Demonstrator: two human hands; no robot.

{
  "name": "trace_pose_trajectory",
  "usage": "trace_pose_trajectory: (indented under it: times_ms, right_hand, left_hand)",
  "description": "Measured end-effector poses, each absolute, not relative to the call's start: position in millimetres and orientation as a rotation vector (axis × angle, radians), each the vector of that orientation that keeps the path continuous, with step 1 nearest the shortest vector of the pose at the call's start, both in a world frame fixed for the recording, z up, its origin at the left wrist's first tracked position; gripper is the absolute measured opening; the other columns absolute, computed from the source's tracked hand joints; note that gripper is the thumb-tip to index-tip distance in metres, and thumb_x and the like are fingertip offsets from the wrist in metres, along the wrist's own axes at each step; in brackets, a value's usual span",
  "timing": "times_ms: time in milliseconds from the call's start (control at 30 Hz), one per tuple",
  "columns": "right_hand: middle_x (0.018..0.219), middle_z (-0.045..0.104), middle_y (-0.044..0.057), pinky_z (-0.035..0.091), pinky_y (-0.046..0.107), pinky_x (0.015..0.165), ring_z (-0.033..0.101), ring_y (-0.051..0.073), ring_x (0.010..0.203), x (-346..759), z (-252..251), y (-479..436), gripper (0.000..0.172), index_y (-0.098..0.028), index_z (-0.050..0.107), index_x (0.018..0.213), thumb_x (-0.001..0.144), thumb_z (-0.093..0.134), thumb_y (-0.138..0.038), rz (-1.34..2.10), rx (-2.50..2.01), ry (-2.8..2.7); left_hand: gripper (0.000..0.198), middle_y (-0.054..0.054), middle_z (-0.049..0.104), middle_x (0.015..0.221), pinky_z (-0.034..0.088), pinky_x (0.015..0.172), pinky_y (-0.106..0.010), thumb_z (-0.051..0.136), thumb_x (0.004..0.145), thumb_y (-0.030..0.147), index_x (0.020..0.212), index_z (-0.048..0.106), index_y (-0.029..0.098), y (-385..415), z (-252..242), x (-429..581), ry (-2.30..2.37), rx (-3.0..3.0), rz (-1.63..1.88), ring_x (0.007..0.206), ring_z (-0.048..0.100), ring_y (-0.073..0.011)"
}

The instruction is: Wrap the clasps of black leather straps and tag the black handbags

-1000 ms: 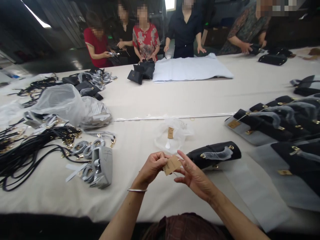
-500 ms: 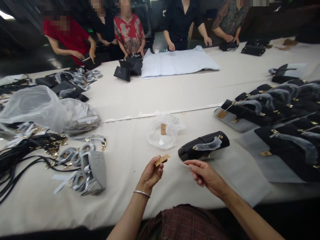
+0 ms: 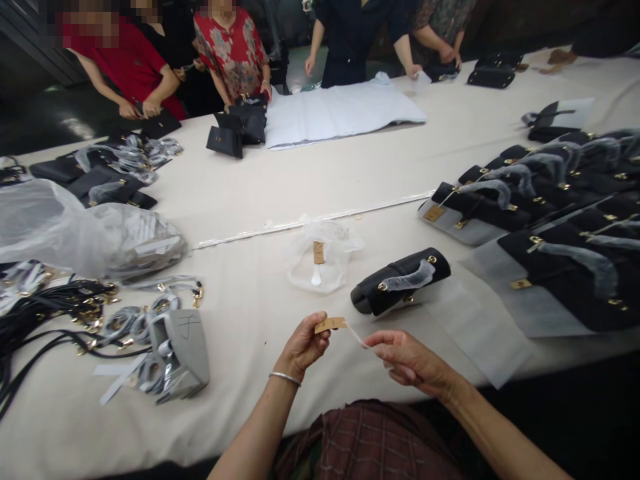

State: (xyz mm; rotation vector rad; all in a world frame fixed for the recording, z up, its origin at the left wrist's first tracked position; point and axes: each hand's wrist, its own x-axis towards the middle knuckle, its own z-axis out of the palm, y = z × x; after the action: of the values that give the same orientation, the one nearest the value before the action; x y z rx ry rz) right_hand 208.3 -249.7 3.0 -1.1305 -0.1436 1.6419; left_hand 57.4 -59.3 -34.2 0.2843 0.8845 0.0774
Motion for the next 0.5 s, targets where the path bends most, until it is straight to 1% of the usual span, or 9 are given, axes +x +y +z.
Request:
trace_pose_trajectory:
  times_ms: [200,233,300,333,367,400,433,467,500]
  right_hand:
    - [0.036,0.031,-0.014,0.011,0.020,0.038,0.015,0.000,0.033,203.3,3.1,-256.9,0.039,-0.017,0.062,0.075,0.065,0.086,-0.047,1.616,-1.083,-0.137]
    - [0.037,0.034,-0.013,0.013,0.020,0.038,0.018,0.001,0.033,204.1,4.4,-260.4,0.039,-0.017,0.061,0.070,0.064,0.086,-0.047,1.633,-1.083,-0.143]
    - [0.049,0.052,-0.005,0.019,0.019,0.040,0.031,0.002,0.038,208.3,8.1,-269.9,0.037,-0.015,0.062,0.065,0.063,0.088,-0.041,1.647,-1.113,-0.191]
    - [0.066,0.064,0.001,0.028,0.019,0.043,0.043,0.004,0.046,211.3,10.2,-275.2,0.034,-0.015,0.063,0.064,0.064,0.088,-0.038,1.621,-1.149,-0.231]
    - [0.090,0.070,0.006,0.038,0.020,0.051,0.056,0.008,0.061,214.6,12.2,-280.4,0.029,-0.015,0.066,0.066,0.067,0.087,-0.035,1.562,-1.192,-0.269]
    - [0.113,0.068,0.009,0.046,0.023,0.065,0.064,0.014,0.083,217.7,13.8,-284.7,0.025,-0.016,0.068,0.068,0.070,0.085,-0.035,1.476,-1.227,-0.294]
    - [0.131,0.061,0.008,0.048,0.028,0.083,0.061,0.021,0.107,220.3,14.7,-288.0,0.023,-0.017,0.070,0.070,0.073,0.082,-0.036,1.381,-1.237,-0.297]
    - [0.138,0.057,0.008,0.044,0.034,0.098,0.052,0.025,0.125,222.0,14.7,-289.8,0.021,-0.019,0.071,0.071,0.076,0.079,-0.037,1.295,-1.213,-0.268]
    - [0.136,0.059,0.007,0.038,0.038,0.107,0.045,0.027,0.133,222.8,13.6,-290.2,0.021,-0.020,0.071,0.072,0.077,0.078,-0.039,1.230,-1.153,-0.207]
  left_hand:
    - [0.020,0.005,0.057,0.056,0.038,0.035,-0.009,0.073,0.078,0.016,0.077,0.053,0.015,-67.0,-43.7,54.5,0.890,0.309,0.045,0.041,0.055,-0.0049]
    - [0.021,0.005,0.057,0.056,0.039,0.036,-0.009,0.073,0.078,0.017,0.077,0.052,0.016,-66.7,-46.0,53.7,0.892,0.319,0.045,0.041,0.054,-0.0045]
    - [0.023,0.006,0.056,0.056,0.040,0.038,-0.008,0.073,0.078,0.019,0.076,0.051,0.016,-65.2,-50.8,51.3,0.896,0.355,0.058,0.042,0.054,-0.0032]
    - [0.024,0.006,0.056,0.056,0.040,0.039,-0.008,0.074,0.078,0.020,0.075,0.050,0.016,-64.8,-53.2,49.9,0.896,0.383,0.067,0.042,0.053,-0.0024]
    - [0.026,0.007,0.055,0.056,0.040,0.040,-0.008,0.075,0.077,0.021,0.074,0.050,0.017,-65.1,-55.7,48.5,0.893,0.419,0.075,0.042,0.052,-0.0019]
    - [0.028,0.007,0.054,0.056,0.039,0.040,-0.008,0.077,0.075,0.023,0.073,0.050,0.017,-66.6,-58.2,47.2,0.883,0.463,0.077,0.042,0.052,-0.0018]
    - [0.030,0.007,0.054,0.055,0.039,0.039,-0.009,0.078,0.072,0.025,0.070,0.050,0.016,-69.3,-60.6,46.3,0.865,0.513,0.066,0.042,0.051,-0.0023]
    - [0.032,0.006,0.054,0.054,0.038,0.038,-0.010,0.080,0.070,0.027,0.067,0.050,0.016,-73.1,-62.9,45.7,0.841,0.569,0.040,0.042,0.052,-0.0035]
    - [0.033,0.005,0.055,0.053,0.036,0.036,-0.013,0.081,0.067,0.029,0.063,0.050,0.016,-77.6,-64.8,45.7,0.811,0.628,-0.001,0.042,0.052,-0.0053]
